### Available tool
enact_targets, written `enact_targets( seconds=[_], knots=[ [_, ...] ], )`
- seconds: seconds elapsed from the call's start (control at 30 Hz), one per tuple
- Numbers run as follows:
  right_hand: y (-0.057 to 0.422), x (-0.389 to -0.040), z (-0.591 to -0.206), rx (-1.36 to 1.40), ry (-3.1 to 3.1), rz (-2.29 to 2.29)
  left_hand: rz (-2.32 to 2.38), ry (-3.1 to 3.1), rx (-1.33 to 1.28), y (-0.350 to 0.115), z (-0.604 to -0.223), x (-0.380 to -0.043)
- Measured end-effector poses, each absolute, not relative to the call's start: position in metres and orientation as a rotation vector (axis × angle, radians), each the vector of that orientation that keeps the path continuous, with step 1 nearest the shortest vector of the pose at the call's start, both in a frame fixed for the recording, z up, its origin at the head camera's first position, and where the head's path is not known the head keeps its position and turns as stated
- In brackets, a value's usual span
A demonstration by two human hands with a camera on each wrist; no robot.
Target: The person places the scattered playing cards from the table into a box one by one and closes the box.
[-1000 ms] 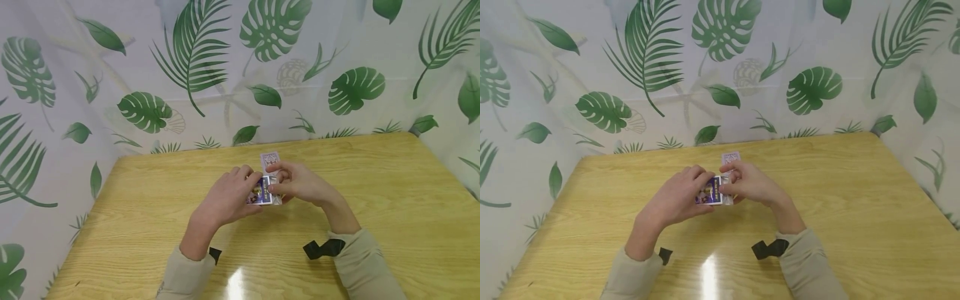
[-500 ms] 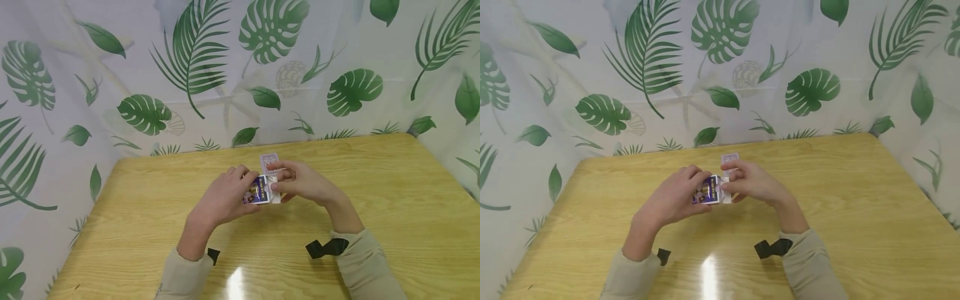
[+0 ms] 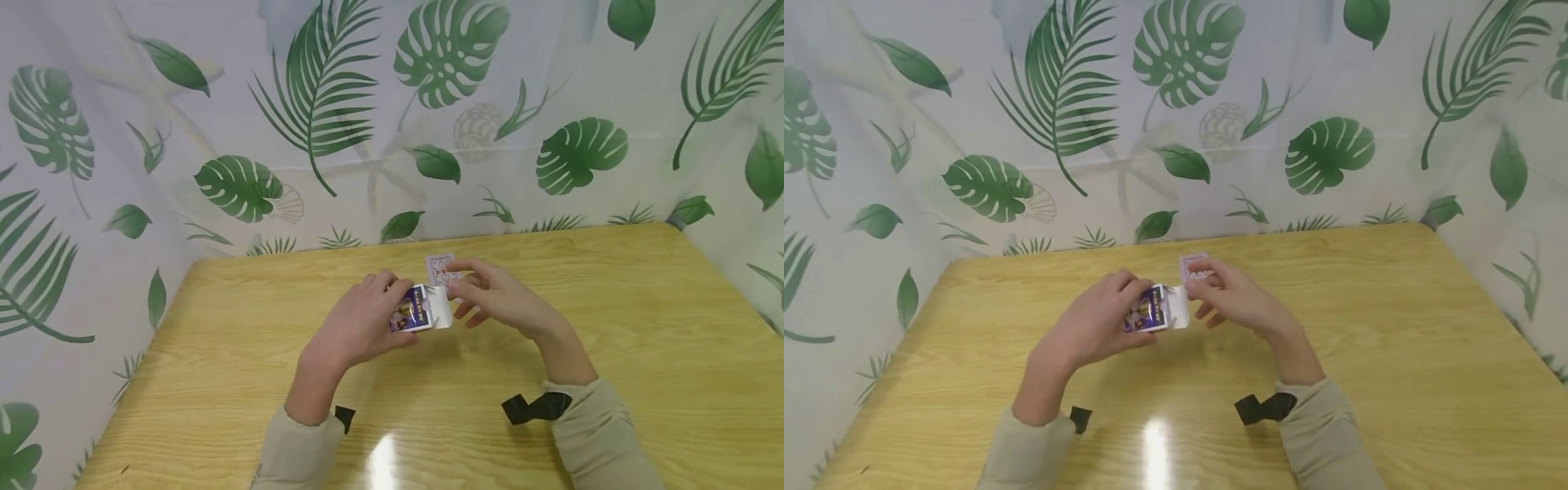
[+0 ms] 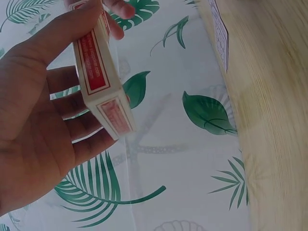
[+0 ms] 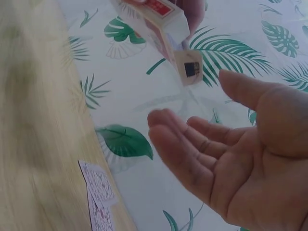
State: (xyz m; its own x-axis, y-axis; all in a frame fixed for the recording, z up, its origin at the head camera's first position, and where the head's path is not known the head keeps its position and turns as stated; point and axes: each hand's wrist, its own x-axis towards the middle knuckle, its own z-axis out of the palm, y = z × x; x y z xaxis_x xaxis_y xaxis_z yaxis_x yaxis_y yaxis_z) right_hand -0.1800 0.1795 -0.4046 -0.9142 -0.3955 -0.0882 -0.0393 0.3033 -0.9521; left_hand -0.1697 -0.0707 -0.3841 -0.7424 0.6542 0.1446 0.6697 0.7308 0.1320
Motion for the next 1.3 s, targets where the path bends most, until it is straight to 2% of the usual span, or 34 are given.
enact_targets(
  seconds=[0.37,0.7,1.0,1.3],
  knots=[
    [0.2,-0.187,-0.416,-0.375,2.819,-1.106,-0.366,-2.903,-1.007,-0.075,-0.389,-0.177],
    [0.198,-0.204,-0.444,-0.366,2.825,-0.711,-0.367,-2.936,-0.95,-0.08,-0.39,-0.178],
    [0.189,-0.208,-0.455,-0.347,2.817,-0.614,-0.359,-2.937,-0.949,-0.078,-0.387,-0.178],
    [0.182,-0.215,-0.46,-0.21,2.85,-0.554,-0.337,-2.937,-0.938,-0.081,-0.388,-0.176]
  ],
)
